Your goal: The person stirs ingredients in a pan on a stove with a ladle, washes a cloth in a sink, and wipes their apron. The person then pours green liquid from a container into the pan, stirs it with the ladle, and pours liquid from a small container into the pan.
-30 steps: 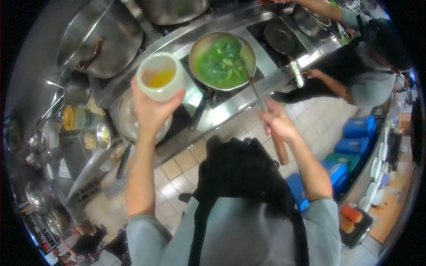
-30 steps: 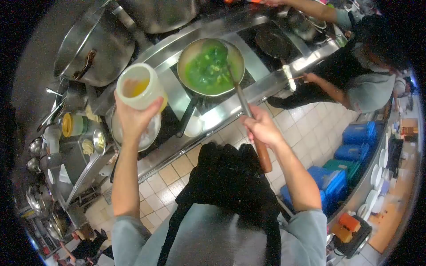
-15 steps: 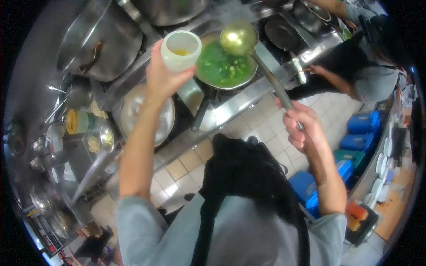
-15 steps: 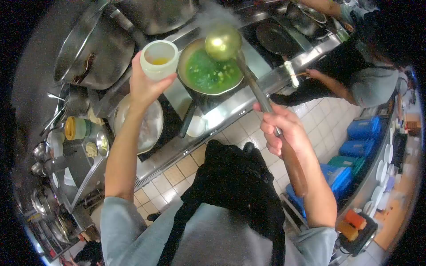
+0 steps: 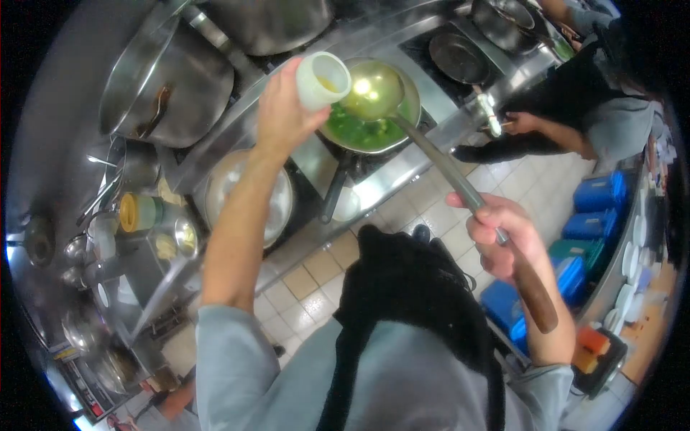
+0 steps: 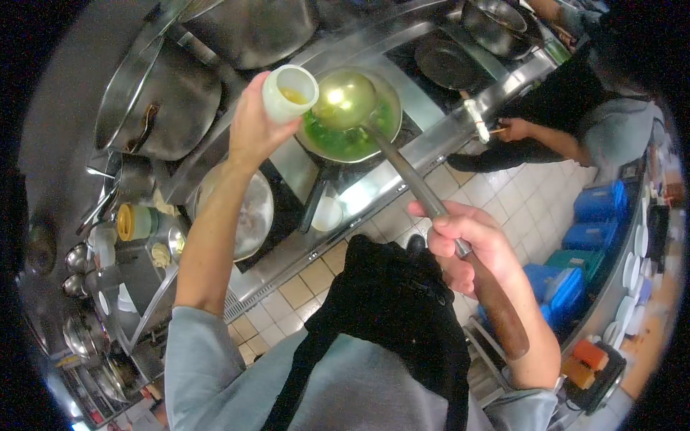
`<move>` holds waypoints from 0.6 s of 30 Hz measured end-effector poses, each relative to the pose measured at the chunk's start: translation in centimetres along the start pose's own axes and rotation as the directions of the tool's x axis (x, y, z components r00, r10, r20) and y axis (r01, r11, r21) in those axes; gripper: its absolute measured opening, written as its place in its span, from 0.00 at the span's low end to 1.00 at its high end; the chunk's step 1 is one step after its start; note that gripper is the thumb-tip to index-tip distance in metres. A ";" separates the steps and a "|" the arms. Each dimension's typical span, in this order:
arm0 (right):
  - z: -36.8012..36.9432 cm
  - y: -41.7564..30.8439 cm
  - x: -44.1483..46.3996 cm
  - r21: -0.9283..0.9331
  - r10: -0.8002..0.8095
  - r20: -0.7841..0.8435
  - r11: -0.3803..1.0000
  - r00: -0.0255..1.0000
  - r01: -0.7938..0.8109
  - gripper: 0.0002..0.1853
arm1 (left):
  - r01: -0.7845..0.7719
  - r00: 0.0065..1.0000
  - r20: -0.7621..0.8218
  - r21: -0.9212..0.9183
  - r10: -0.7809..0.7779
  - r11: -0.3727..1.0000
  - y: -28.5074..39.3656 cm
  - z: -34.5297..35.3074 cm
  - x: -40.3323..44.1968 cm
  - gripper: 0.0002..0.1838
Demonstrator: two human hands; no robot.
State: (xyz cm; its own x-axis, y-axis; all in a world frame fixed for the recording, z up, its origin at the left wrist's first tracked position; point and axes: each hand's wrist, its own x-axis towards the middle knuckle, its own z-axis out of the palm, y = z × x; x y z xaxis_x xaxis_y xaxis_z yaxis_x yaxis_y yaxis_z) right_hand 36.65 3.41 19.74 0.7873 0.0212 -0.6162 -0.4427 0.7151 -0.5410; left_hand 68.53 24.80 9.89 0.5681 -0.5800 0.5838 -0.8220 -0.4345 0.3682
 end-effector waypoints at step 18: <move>1.1 -0.5 -0.2 -0.046 0.036 0.024 0.998 0.999 -0.035 0.24 | -0.058 0.994 0.109 0.311 0.025 0.949 0.2 0.5 1.5 0.44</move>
State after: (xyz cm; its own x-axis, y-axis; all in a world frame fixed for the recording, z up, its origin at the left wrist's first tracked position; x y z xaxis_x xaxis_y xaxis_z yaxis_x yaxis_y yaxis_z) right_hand 37.13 3.82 20.73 0.7807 0.0634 -0.6217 -0.4894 0.6807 -0.5452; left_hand 69.28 23.50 10.48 0.5484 -0.6625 0.5102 -0.8004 -0.5926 0.0908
